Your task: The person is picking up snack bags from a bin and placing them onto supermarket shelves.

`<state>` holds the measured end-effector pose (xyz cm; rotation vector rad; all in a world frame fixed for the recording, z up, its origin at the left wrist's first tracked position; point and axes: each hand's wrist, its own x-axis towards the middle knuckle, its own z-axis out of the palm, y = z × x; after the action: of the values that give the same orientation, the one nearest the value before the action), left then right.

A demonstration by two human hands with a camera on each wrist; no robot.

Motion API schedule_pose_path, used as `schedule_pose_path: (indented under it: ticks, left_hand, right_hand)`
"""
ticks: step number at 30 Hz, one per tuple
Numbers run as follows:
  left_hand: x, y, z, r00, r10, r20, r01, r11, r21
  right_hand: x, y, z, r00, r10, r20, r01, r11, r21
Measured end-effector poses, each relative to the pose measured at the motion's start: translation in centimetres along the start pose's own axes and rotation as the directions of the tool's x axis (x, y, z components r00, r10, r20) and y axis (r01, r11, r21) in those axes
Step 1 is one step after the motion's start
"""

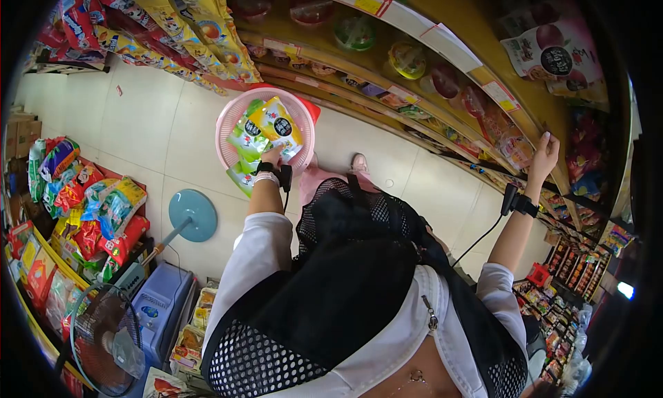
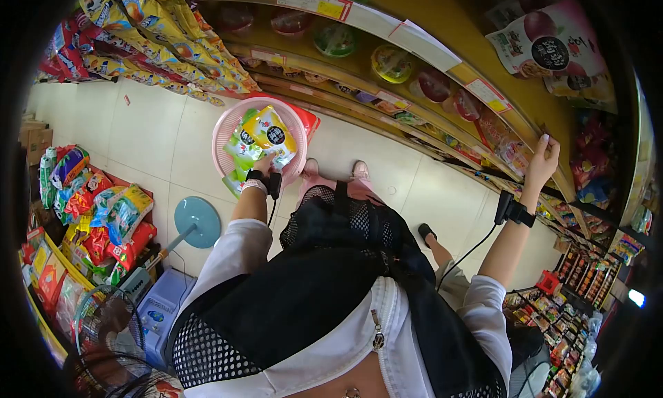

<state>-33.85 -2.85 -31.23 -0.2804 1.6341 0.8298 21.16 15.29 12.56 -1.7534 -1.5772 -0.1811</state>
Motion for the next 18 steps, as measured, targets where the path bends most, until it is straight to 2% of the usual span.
schedule_pose_path:
  ticks: [2,3,5,6,8,9,11,12,14,16,18]
  left_hand:
    - [-2.4,1.5,-0.5,0.995,0.081,0.059,-0.096,0.938,0.333]
    - [-2.2,1.2,-0.6,0.995,0.082,0.058,-0.096,0.938,0.333]
    - [-1.8,0.4,-0.8,0.959,0.282,-0.038,-0.257,0.915,0.313]
    - [-0.6,-0.3,-0.9,0.958,0.283,-0.039,-0.257,0.914,0.313]
    - [1.7,-1.4,-1.2,0.874,0.484,0.050,-0.465,0.800,0.379]
    - [0.7,-0.8,-1.0,0.869,0.492,0.046,-0.471,0.796,0.380]
    - [-3.7,1.0,-0.2,0.873,0.469,0.133,-0.487,0.848,0.209]
    - [-4.8,1.3,-0.2,0.869,0.477,0.129,-0.495,0.843,0.210]
    - [-7.3,1.7,-0.2,0.786,0.575,0.228,-0.617,0.708,0.344]
    - [-13.8,2.8,0.5,0.801,0.544,0.249,-0.598,0.737,0.314]
    - [-18.7,3.5,0.9,0.733,0.526,0.431,-0.677,0.621,0.394]
  right_hand:
    - [-0.1,0.1,0.1,1.000,-0.007,-0.001,0.007,1.000,0.015]
    - [-0.1,0.1,0.0,1.000,-0.015,-0.002,0.015,1.000,0.027]
    - [0.1,0.5,-0.1,1.000,-0.008,-0.005,0.009,1.000,0.025]
    - [0.1,0.7,-0.2,1.000,-0.003,-0.008,0.003,1.000,0.021]
    - [0.2,0.3,-0.6,1.000,-0.006,-0.010,0.007,0.999,0.053]
    - [0.1,0.0,-0.5,1.000,-0.008,-0.017,0.010,0.996,0.091]
    - [0.4,0.0,-0.2,0.999,-0.036,-0.030,0.037,0.997,0.068]
    - [0.5,0.1,-0.1,0.997,-0.065,-0.038,0.066,0.997,0.036]
    - [0.3,0.1,-0.1,0.998,-0.057,-0.037,0.059,0.997,0.056]
    - [0.2,-0.2,-0.3,0.998,-0.050,-0.037,0.053,0.996,0.076]
    - [0.1,-0.8,-0.9,0.995,0.080,0.065,-0.099,0.922,0.375]
